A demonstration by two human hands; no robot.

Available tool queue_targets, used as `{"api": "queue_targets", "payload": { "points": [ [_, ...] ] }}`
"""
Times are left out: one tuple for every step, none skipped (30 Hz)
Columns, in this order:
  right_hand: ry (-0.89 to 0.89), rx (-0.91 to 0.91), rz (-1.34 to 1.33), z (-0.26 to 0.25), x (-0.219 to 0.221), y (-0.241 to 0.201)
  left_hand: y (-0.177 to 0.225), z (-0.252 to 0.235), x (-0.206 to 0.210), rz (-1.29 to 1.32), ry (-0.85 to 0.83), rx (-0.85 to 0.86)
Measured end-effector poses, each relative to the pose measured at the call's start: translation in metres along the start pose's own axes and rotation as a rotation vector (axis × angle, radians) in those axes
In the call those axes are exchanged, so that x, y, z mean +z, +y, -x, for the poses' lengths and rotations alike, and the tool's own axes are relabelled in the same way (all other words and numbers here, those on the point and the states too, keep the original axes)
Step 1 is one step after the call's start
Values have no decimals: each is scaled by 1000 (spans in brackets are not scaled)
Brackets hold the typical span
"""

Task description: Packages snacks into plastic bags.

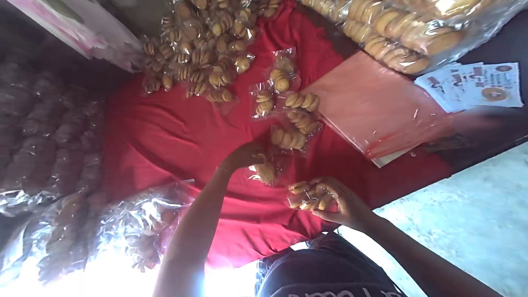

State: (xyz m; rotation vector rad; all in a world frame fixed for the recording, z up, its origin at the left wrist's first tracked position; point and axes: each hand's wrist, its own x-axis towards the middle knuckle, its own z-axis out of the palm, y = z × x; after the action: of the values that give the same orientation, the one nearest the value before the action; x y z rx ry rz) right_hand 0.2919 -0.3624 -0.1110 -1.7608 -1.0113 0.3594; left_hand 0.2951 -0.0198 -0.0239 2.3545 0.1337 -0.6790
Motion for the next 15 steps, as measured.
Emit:
{"api": "queue_targets", "payload": {
  "points": [
    [-9,4,-48,-1,-1,-2,-4,15,8,196,63,-19],
    [-23,8,-123,-3,-1,-5,-8,31,18,418,164,-23],
    [-44,15,-205,-6,0,-9,-11,44,29,619,280,19],
    [-81,13,-282,-9,2,-14,-15,54,42,765,373,98],
    [-128,-5,-343,-13,5,-18,-18,62,55,821,406,164],
    [-182,-41,-357,-16,11,-18,-19,68,67,786,401,194],
    [-227,-84,-314,-18,16,-17,-19,72,79,706,387,188],
    [-258,-133,-232,-20,20,-14,-15,74,89,589,391,157],
    [-278,-175,-150,-23,22,-12,-10,75,97,465,434,158],
    [-273,-209,-96,-26,23,-10,-5,76,104,355,520,181],
    [-256,-233,-66,-28,24,-9,-2,75,111,281,631,220],
    [-230,-245,-45,-28,24,-8,0,74,118,263,722,266],
    [-192,-249,-9,-26,25,-7,0,72,126,281,775,316],
    [-148,-258,30,-25,25,-7,1,70,131,332,781,358],
    [-123,-268,63,-25,26,-6,2,69,135,409,733,389]
  ]
}}
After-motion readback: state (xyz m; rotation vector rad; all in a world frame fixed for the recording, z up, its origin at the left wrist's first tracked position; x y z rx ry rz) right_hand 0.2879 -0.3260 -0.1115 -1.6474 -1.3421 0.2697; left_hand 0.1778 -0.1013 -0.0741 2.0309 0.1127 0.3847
